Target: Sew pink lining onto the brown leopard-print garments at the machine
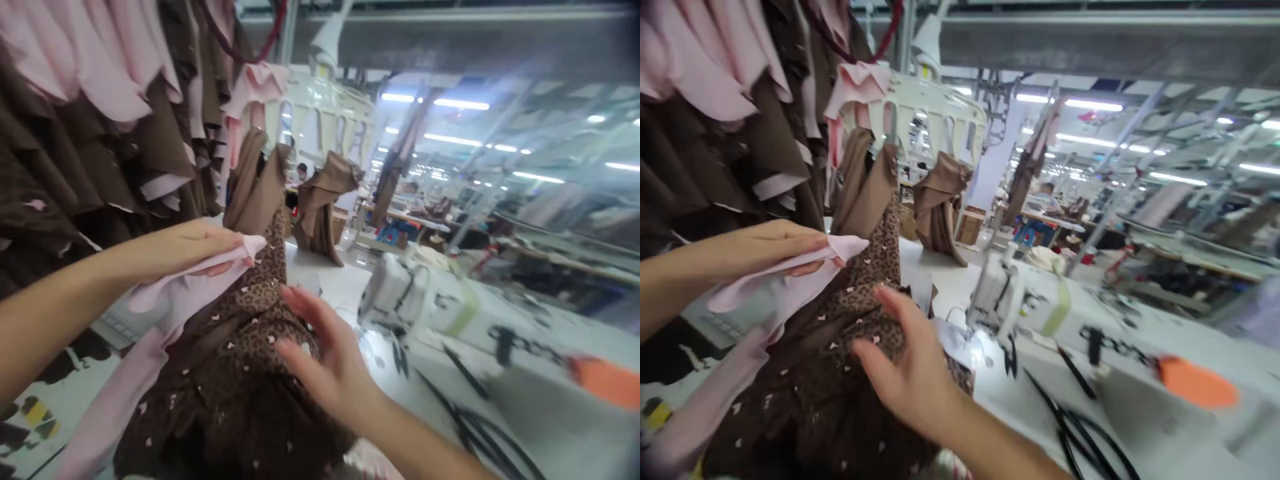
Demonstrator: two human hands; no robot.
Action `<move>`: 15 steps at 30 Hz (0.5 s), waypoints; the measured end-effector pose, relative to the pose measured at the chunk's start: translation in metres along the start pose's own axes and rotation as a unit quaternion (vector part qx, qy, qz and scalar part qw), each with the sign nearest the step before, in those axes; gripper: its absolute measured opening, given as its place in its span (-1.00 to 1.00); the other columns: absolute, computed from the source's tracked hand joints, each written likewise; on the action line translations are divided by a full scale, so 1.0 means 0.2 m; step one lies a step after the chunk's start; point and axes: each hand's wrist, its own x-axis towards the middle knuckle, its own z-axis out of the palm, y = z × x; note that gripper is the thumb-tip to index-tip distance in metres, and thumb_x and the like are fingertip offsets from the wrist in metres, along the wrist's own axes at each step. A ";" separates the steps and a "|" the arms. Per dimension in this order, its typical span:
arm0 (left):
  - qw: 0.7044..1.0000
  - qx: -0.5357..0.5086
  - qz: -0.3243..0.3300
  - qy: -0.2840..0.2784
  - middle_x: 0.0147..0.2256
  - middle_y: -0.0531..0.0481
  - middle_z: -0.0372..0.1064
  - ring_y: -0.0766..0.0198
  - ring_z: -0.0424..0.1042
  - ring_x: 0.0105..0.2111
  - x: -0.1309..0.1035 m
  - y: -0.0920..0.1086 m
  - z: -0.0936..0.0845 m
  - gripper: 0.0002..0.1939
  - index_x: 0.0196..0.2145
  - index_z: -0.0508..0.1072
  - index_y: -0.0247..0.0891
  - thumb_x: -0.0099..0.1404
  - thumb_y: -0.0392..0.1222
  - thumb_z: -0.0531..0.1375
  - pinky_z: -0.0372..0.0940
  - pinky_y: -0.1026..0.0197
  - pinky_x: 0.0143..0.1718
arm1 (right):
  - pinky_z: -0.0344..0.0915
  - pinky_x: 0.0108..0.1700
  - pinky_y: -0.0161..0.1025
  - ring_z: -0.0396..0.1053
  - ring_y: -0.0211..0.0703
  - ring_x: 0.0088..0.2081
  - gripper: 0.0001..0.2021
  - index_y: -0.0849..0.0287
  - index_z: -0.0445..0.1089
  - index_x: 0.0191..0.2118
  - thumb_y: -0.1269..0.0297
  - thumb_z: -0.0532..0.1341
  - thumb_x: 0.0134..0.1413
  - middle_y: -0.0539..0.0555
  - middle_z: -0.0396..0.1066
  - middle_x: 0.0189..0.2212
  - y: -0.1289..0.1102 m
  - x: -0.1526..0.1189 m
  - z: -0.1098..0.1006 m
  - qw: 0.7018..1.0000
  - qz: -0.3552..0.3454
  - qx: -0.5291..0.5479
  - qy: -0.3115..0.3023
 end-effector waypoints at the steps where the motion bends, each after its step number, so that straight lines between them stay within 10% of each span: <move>1: 0.998 0.043 0.018 -0.031 -0.69 0.12 0.10 0.45 0.00 -0.67 0.01 0.07 0.05 -0.40 -0.38 0.49 -0.45 0.17 0.28 0.12 -0.14 0.39 -0.59 | 0.28 0.13 -0.10 0.32 -0.08 0.07 -0.54 0.29 0.22 0.07 0.19 0.23 0.09 0.26 0.34 0.03 0.00 0.07 0.08 0.995 0.050 0.088 0.014; 6: 0.975 0.200 0.033 -0.092 -0.70 0.17 -0.05 0.49 -0.08 -0.68 0.06 0.28 0.18 -0.54 -0.54 0.37 -0.39 0.32 0.05 0.03 -0.20 0.40 -0.59 | 0.36 -0.10 -0.16 0.39 -0.23 -0.39 -0.75 0.20 0.35 -0.46 0.13 0.34 -0.15 -0.05 0.38 -0.52 0.12 0.19 0.27 0.906 0.269 0.315 0.088; 15: 0.946 0.280 0.113 -0.119 -0.65 0.21 0.05 0.49 0.01 -0.61 -0.02 0.34 0.05 -0.75 -0.52 0.40 -0.35 0.17 -0.10 0.22 -0.16 0.39 -0.56 | 0.29 -0.30 -0.34 0.27 -0.35 -0.49 -0.66 0.17 0.27 -0.49 0.07 0.38 -0.20 -0.11 0.30 -0.56 -0.03 -0.03 0.10 0.903 0.253 0.320 0.136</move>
